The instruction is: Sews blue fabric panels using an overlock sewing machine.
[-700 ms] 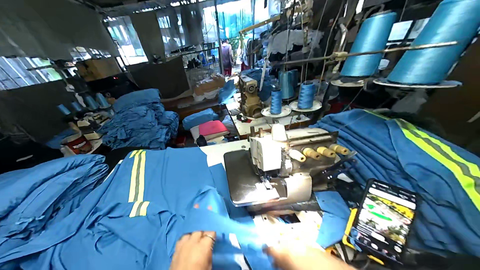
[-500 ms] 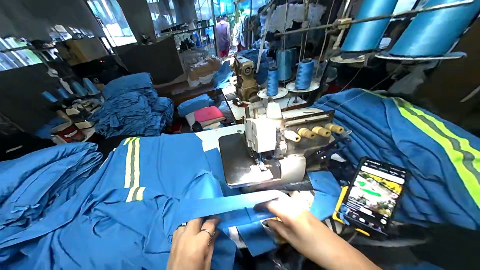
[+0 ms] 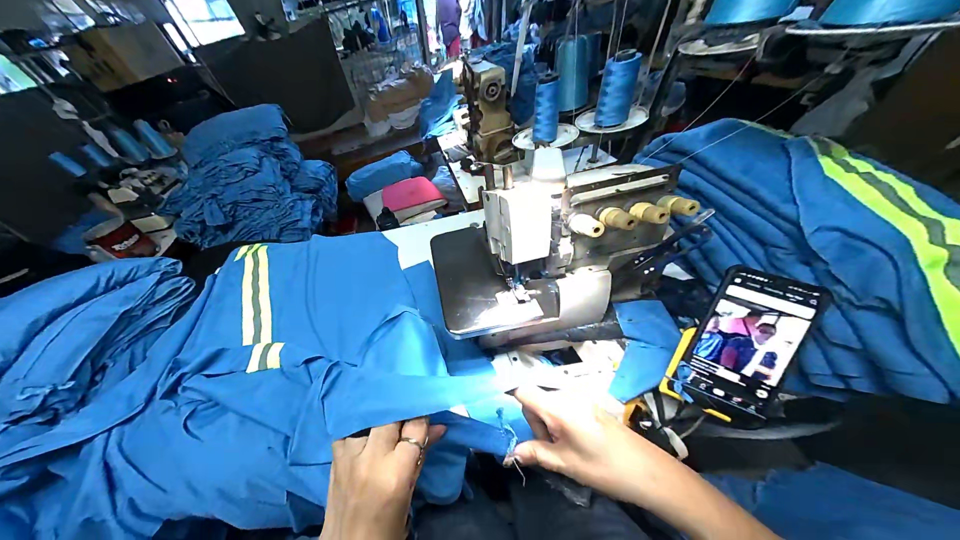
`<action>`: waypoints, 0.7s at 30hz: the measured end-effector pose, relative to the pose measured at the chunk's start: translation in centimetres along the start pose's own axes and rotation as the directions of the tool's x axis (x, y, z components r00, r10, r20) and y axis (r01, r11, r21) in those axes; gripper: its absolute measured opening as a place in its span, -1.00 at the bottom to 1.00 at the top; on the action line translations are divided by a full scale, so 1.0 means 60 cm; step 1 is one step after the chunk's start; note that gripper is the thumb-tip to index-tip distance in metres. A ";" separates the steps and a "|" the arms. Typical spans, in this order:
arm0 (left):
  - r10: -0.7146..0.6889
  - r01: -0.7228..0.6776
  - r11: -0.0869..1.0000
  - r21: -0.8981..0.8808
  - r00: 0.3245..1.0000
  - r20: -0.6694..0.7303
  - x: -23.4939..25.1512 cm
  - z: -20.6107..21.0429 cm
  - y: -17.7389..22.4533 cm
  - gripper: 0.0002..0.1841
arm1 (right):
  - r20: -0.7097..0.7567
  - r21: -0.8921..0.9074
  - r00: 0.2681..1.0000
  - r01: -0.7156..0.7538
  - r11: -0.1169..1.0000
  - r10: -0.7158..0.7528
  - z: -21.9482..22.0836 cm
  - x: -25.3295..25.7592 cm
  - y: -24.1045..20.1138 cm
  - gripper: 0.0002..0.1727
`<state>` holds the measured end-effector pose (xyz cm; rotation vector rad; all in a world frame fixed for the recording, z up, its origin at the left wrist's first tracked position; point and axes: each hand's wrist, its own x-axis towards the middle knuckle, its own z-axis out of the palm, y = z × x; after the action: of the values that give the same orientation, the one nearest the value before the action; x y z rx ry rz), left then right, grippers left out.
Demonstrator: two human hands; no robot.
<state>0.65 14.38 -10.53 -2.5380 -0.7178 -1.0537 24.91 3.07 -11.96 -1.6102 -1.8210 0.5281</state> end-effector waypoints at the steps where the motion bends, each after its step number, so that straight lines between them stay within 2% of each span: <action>1: 0.013 -0.013 1.000 0.011 1.000 -0.009 0.000 -0.001 -0.001 -0.65 | 0.040 0.012 0.999 0.007 1.000 -0.007 0.001 0.001 0.002 -0.51; 3: 0.024 -0.023 0.999 0.046 1.000 -0.019 -0.001 -0.004 -0.003 -0.61 | 0.050 0.027 0.997 0.057 0.998 -0.058 0.008 0.004 0.008 -0.54; 7: -0.014 0.014 1.000 0.021 1.000 -0.002 -0.012 -0.015 -0.007 -0.58 | 0.108 0.147 0.985 0.115 0.982 -0.132 0.016 0.005 0.010 -0.75; 9: -0.121 0.149 0.974 -0.172 0.979 0.167 -0.009 -0.045 -0.005 -0.60 | 0.129 0.307 0.972 0.149 0.940 -0.196 0.024 0.004 0.012 -0.75; 10: -0.184 0.272 0.898 -0.345 0.946 0.268 -0.004 -0.065 -0.003 -0.64 | 0.101 0.405 0.965 0.184 0.896 -0.244 0.032 0.003 0.013 -0.72; 12: -0.249 0.453 0.615 -0.646 0.888 0.386 -0.021 -0.080 -0.012 -0.71 | 0.035 0.601 0.947 0.234 0.764 -0.318 0.050 0.003 0.012 -0.73; 14: -0.207 0.514 0.297 -0.805 0.857 0.471 -0.052 -0.078 -0.029 -0.75 | 0.065 0.789 0.935 0.166 0.592 -0.349 0.067 0.004 0.004 -0.78; 16: -0.227 0.564 -0.049 -0.824 0.797 0.559 -0.062 -0.089 -0.034 -0.74 | 0.137 0.918 0.930 0.011 0.397 -0.341 0.085 0.009 -0.017 -0.88; 18: -0.238 0.605 -0.293 -0.741 0.704 0.669 -0.054 -0.108 -0.047 -0.77 | 0.219 0.961 0.937 -0.159 0.224 -0.272 0.102 0.022 -0.049 -0.90; 19: -0.213 0.608 -0.328 -0.723 0.698 0.684 -0.047 -0.112 -0.062 -0.82 | 0.266 0.957 0.939 -0.229 0.180 -0.217 0.107 0.033 -0.068 -0.91; 20: -0.204 0.617 -0.254 -0.745 0.718 0.665 -0.040 -0.111 -0.083 -0.88 | 0.315 0.940 0.940 -0.289 0.180 -0.134 0.111 0.048 -0.085 -0.94; 21: -0.227 0.627 -0.053 -0.777 0.750 0.621 -0.031 -0.105 -0.109 -0.89 | 0.339 0.919 0.940 -0.323 0.226 -0.036 0.116 0.066 -0.097 -0.98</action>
<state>-7.71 16.38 -7.05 -3.8737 -1.3502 -1.8642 15.70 6.80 -12.21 -0.7461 -0.9635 1.6909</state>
